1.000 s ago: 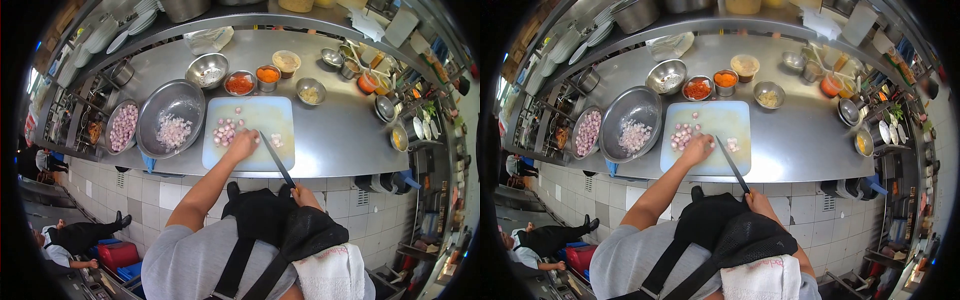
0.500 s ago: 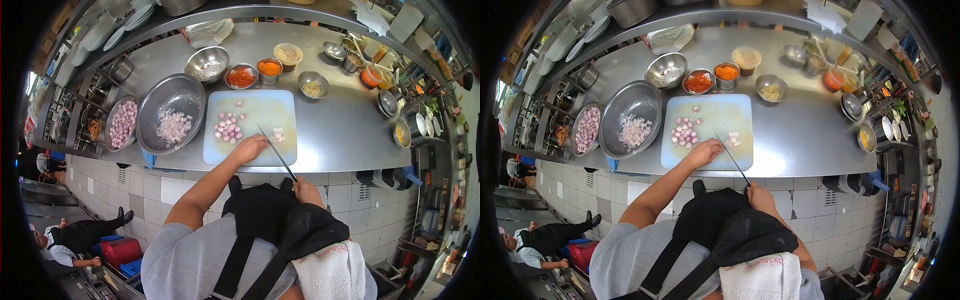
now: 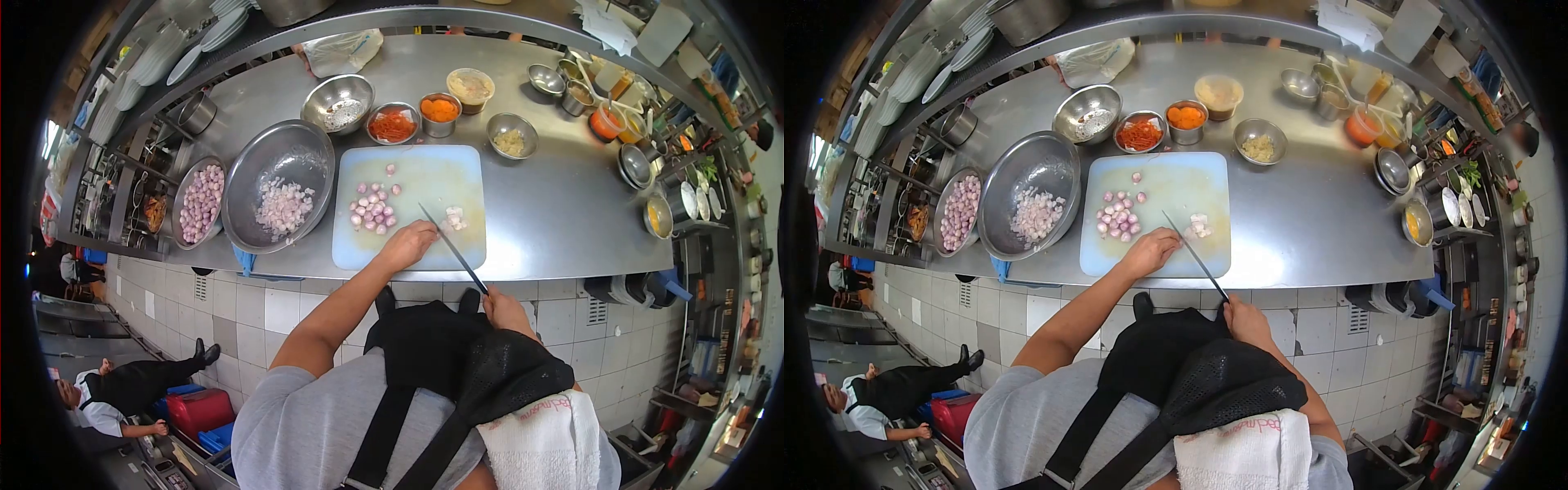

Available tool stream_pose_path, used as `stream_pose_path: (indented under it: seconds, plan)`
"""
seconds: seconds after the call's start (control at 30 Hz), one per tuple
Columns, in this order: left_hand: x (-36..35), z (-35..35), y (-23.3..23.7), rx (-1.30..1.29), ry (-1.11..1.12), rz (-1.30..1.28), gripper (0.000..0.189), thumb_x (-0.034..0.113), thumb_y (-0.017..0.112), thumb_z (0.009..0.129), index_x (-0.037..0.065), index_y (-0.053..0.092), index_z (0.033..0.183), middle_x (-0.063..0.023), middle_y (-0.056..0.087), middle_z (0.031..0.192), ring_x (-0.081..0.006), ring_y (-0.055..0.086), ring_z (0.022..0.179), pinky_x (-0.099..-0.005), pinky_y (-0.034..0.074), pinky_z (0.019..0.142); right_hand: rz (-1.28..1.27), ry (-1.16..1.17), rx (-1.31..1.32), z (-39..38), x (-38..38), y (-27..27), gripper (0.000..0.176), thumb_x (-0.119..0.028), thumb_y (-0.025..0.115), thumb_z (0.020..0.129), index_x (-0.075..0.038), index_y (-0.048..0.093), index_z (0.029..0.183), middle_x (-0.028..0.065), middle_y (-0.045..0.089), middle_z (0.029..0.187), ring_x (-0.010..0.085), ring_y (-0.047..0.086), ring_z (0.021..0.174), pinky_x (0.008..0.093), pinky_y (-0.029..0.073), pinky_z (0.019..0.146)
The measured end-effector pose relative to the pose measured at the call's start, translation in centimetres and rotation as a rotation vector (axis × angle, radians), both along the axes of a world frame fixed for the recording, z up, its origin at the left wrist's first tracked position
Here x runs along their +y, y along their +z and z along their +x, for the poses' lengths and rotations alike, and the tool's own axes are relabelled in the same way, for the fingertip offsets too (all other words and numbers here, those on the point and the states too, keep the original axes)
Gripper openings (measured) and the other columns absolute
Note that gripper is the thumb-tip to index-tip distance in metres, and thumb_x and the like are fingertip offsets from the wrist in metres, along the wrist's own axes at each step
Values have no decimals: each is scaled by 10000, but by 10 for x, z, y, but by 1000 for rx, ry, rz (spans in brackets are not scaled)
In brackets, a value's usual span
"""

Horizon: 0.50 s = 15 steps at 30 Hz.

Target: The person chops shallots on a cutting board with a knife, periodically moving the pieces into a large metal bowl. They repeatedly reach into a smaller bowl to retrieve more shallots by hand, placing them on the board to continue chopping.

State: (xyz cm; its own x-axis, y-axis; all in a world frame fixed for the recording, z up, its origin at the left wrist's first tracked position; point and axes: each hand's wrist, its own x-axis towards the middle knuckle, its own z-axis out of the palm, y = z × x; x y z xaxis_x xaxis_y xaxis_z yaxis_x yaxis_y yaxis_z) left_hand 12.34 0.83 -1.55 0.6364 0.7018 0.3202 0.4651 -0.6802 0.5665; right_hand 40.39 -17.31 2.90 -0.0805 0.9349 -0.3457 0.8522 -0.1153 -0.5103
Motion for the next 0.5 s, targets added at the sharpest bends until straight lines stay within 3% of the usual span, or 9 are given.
stream_pose_path:
  seconds: [0.5]
  plan:
    - [1,8,0,-55,4,69,164,-14,737,874,9,763,1035,-115,738,1153,-325,698,1089,-419,586,935,32,-34,136,26,8,-23,259,-251,568,1076,-8,629,1147,327,710,894,546,680,875,626,527,782]
